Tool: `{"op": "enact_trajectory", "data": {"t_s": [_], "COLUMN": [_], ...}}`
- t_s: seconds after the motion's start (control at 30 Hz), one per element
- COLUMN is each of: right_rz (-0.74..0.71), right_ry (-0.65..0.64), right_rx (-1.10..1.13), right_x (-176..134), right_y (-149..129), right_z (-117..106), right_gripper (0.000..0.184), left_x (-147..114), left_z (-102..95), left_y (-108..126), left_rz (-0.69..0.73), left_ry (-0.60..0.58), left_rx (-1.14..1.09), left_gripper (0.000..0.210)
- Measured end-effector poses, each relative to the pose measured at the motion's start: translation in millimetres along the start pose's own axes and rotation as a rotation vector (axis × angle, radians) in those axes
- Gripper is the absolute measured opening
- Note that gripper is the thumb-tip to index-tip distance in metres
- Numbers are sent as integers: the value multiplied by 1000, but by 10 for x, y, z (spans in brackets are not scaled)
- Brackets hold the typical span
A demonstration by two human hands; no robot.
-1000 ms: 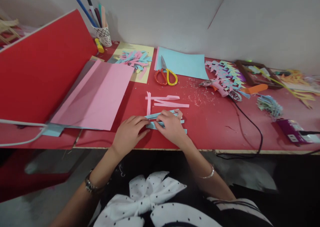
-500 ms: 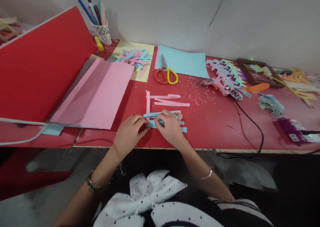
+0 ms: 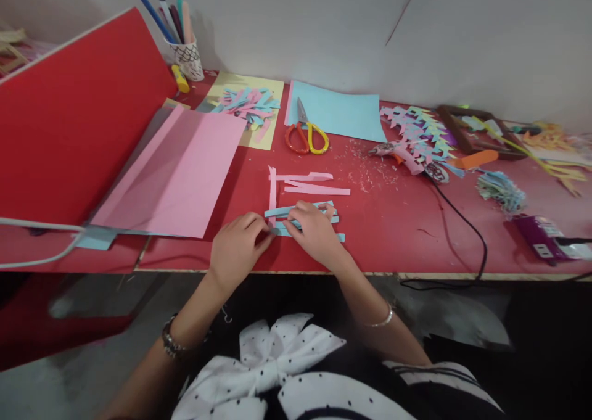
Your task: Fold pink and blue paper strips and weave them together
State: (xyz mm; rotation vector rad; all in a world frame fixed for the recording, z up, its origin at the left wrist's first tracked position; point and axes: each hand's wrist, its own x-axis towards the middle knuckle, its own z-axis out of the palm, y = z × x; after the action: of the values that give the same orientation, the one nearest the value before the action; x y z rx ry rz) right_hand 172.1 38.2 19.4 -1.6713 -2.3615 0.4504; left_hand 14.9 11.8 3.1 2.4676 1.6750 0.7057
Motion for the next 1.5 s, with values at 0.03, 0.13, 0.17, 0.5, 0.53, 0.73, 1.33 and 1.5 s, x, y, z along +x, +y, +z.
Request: {"op": "enact_trajectory", "data": {"t_s": [0.03,0.13,0.17,0.5,0.53,0.73,1.33,1.5], "right_rz": [-5,-4,-1,80,94,120,31,126], "right_ry": [-5,3,8,49,54,219,53,-57], "right_rx": [1,8,6,-23,-26,-180,-141,-238], "right_x": [1,-10,-16,-104,-117,-168,-5,-7], "right_y": [3,3,0,47,60,104,-125,-270], "right_z": [-5,-17,-21,-85,-97,-129,-69,-101], "right_gripper": [22,22,22,22,21,15,15,17], "left_x": [-1,-5,-5,18,17,0,14,17], "left_z": [2,10,11,3,8,43,1,-15], "left_y": [2,16,25,67,61,44,66,77], "left_rz": [-8,-27,-35,-72,-75,-72,-18,-31], "left_ry": [4,16,22,-7,-5,36,-10,-18], "left_rx": [-7,-21,-12,28,29,15,31,38], "left_gripper": [12,14,15,15,16,16,11,13]}}
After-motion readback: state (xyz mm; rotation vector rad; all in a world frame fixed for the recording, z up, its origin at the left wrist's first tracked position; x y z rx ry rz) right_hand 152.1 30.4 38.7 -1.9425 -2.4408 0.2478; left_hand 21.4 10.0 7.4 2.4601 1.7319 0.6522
